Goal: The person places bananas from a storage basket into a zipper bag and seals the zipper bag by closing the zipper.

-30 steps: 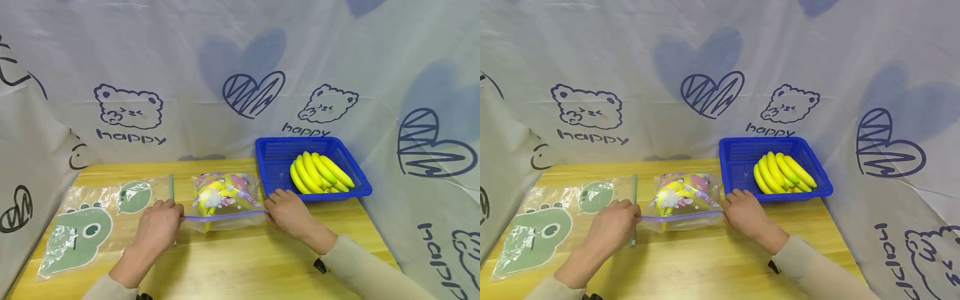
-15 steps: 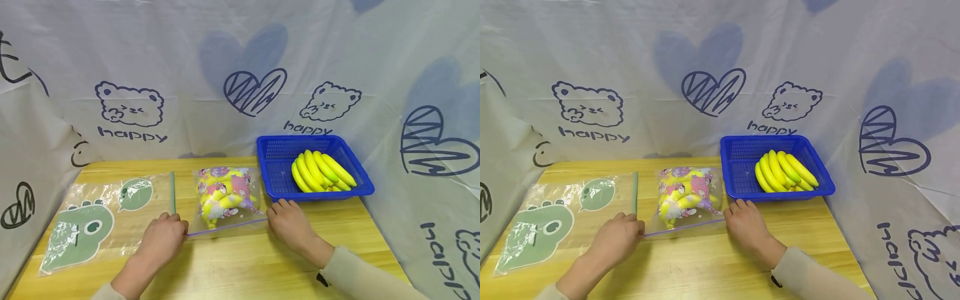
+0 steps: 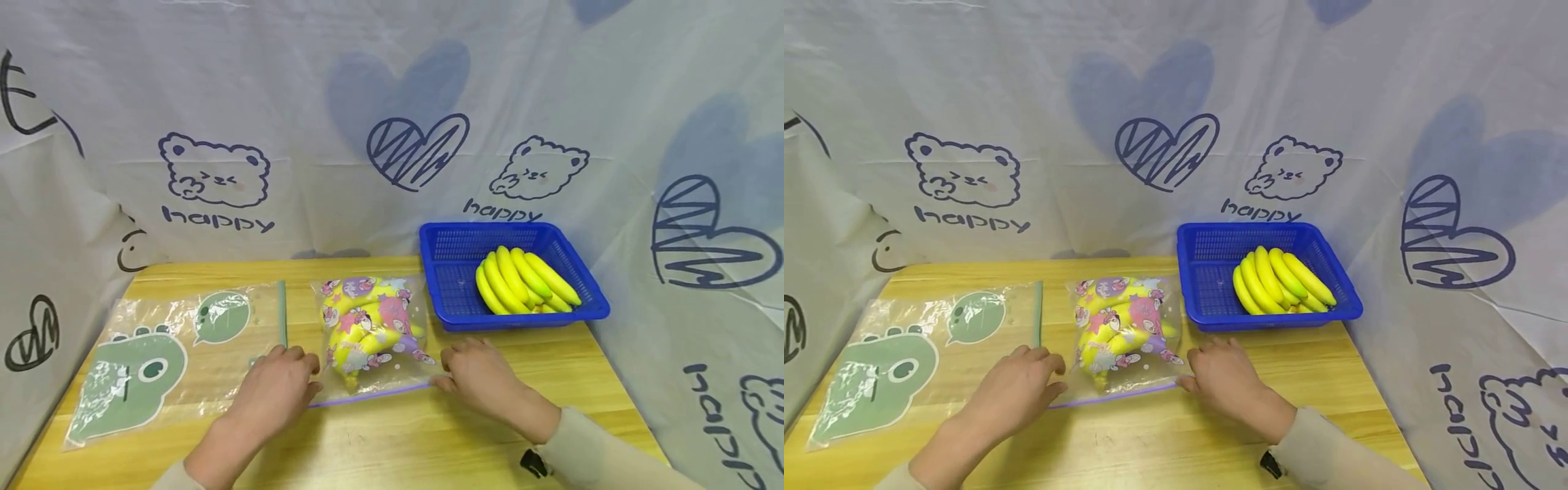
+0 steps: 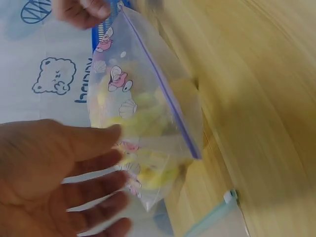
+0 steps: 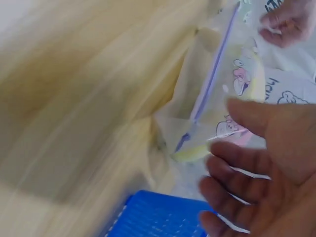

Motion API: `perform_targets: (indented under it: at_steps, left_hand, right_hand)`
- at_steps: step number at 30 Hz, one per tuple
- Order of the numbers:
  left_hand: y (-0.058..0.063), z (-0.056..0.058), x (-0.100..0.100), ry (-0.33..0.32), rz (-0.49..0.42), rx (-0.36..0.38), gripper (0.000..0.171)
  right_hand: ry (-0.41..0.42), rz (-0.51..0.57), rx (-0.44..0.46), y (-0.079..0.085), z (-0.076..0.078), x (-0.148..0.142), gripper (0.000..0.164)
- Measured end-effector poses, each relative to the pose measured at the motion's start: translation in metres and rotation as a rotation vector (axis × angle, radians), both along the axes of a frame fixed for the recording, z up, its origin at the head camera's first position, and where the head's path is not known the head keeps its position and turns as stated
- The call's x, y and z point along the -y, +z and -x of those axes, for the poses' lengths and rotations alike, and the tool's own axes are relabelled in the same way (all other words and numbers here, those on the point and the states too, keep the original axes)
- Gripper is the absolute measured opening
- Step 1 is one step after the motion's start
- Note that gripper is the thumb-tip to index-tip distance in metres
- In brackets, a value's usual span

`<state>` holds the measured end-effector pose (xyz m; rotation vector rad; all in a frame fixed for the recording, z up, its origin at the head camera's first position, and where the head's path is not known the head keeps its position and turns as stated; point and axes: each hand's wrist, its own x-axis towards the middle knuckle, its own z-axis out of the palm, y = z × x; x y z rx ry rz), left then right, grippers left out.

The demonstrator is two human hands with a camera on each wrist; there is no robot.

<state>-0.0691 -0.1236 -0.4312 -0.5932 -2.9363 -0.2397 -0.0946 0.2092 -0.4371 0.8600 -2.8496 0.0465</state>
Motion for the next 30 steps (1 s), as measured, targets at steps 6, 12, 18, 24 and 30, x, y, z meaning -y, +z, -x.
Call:
perform_targets:
  at_steps: [6,12,18,24,30]
  left_hand:
    - [-0.014,0.014,-0.021,-0.052,-0.097,-0.121,0.089]
    - [-0.033,0.023,-0.030,-0.048,-0.053,-0.029,0.112]
    - [-0.047,0.030,-0.034,-0.058,-0.041,-0.027,0.112]
    - [-0.050,0.055,-0.039,-0.070,-0.043,-0.077,0.111]
    - [-0.048,0.086,-0.043,0.007,-0.019,-0.006,0.097]
  right_hand:
    - [0.108,0.102,-0.275,-0.016,0.013,0.027,0.059]
    - [0.142,-0.008,-0.278,-0.038,0.022,0.050,0.091]
    - [0.092,-0.035,-0.249,-0.047,0.027,0.054,0.083]
    - [0.003,-0.083,-0.291,-0.050,0.048,0.065,0.057]
    - [-0.073,-0.117,-0.286,-0.047,0.074,0.079,0.056]
